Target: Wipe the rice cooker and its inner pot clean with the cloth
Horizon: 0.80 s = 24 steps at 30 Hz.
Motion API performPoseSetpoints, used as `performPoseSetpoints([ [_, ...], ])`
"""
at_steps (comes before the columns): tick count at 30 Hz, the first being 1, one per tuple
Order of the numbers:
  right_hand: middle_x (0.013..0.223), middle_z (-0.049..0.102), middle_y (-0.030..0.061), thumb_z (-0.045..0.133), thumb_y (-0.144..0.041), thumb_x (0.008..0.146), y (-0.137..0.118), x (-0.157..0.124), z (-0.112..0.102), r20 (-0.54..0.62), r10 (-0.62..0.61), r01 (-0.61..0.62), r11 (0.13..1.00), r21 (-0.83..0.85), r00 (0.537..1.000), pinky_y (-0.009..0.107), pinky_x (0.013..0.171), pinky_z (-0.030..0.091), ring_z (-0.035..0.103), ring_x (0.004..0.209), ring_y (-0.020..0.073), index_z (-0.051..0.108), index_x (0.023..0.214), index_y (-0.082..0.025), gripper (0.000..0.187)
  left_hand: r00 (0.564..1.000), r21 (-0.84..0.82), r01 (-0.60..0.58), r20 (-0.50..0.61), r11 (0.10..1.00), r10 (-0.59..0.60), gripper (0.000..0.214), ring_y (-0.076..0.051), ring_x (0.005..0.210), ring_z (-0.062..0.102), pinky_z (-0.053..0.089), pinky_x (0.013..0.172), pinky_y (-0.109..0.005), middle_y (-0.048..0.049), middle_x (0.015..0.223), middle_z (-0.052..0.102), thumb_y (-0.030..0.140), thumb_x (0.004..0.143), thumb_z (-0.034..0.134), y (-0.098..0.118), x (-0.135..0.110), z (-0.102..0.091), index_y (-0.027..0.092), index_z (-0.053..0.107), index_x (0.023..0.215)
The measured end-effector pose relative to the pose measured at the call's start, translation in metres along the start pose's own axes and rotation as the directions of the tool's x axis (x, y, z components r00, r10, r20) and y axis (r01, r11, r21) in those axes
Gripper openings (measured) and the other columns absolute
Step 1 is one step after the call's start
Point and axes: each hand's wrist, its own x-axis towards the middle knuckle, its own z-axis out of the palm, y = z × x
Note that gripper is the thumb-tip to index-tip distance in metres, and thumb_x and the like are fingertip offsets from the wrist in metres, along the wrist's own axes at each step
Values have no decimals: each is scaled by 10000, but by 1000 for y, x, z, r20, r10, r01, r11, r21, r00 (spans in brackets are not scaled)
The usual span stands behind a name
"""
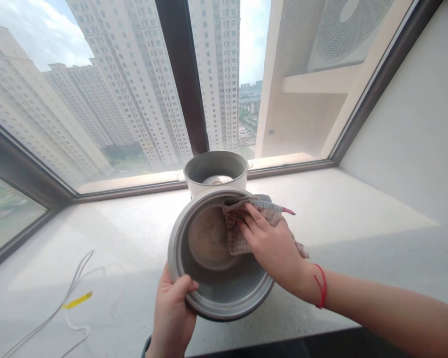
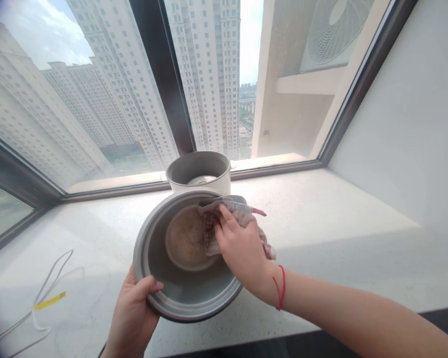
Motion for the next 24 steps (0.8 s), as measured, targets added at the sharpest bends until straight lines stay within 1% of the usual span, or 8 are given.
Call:
performPoseSetpoints([
  [2, 1526, 437, 237, 316, -30, 945, -17, 2, 8, 30, 114, -115, 993, 28, 993, 607, 810, 523, 281, 1489, 378, 532, 1415, -104, 523, 998, 3, 63, 5, 998, -63, 365, -142, 560, 558, 466, 511, -229, -2, 674, 660, 108, 497, 656, -7, -3, 3, 170, 712, 853],
  [5, 1503, 440, 282, 361, -9, 905, -34, 10, 20, 88, 167, -176, 979, 105, 982, 652, 873, 501, 402, 1408, 423, 469, 1470, -80, 579, 996, 7, 89, 15, 996, -89, 366, -139, 558, 565, 468, 521, -226, 3, 673, 662, 111, 509, 674, -16, -8, 4, 171, 703, 868],
  [8, 1501, 419, 315, 380, -13, 898, -45, 14, 30, 176, 118, -157, 962, 224, 977, 614, 933, 492, 497, 1328, 418, 430, 1496, -56, 602, 995, 13, 96, 30, 995, -97, 373, -149, 579, 585, 480, 550, -239, 1, 687, 670, 116, 511, 682, -21, -9, 3, 172, 703, 879],
  [10, 1535, 377, 302, 434, -50, 887, -48, 14, 33, 210, 30, -102, 935, 339, 977, 598, 951, 484, 503, 1318, 418, 404, 1523, -109, 640, 995, 16, 91, 27, 996, -91, 364, -162, 606, 597, 482, 565, -245, 1, 693, 670, 120, 511, 690, -22, -10, 4, 178, 700, 870],
  [14, 1610, 291, 224, 505, -49, 774, -47, 17, 29, 113, 8, -74, 803, 591, 994, 572, 1086, 393, 369, 1416, 379, 242, 1589, -147, 862, 993, -17, 117, 23, 993, -117, 352, -196, 699, 629, 497, 622, -258, 16, 686, 659, 111, 499, 701, -26, -16, 8, 210, 682, 837],
  [18, 1477, 506, 143, 492, -43, 681, -45, 26, 17, -50, 52, 11, 584, 811, 997, 453, 1172, 335, 349, 1411, 270, 274, 1562, -123, 911, 985, -26, 163, 63, 986, -161, 362, -202, 692, 624, 511, 650, -281, 23, 661, 643, 111, 496, 695, -29, -23, 13, 227, 682, 840],
  [22, 1459, 523, 120, 540, -111, 694, -41, 25, 5, -59, -236, 161, 441, 883, 970, 395, 1151, 365, 431, 1374, 246, 427, 1495, -188, 813, 995, -11, 81, 67, 997, -80, 304, -184, 633, 593, 500, 615, -274, 17, 640, 629, 124, 491, 735, -21, -18, 11, 210, 674, 776],
  [24, 1464, 530, 111, 552, -144, 740, -36, 21, -1, -6, -378, 186, 442, 877, 926, 374, 1144, 373, 472, 1358, 240, 485, 1465, -205, 731, 996, -5, 65, 67, 998, -65, 298, -162, 583, 565, 479, 568, -254, 14, 636, 630, 122, 492, 726, -14, -13, 9, 196, 685, 778],
])
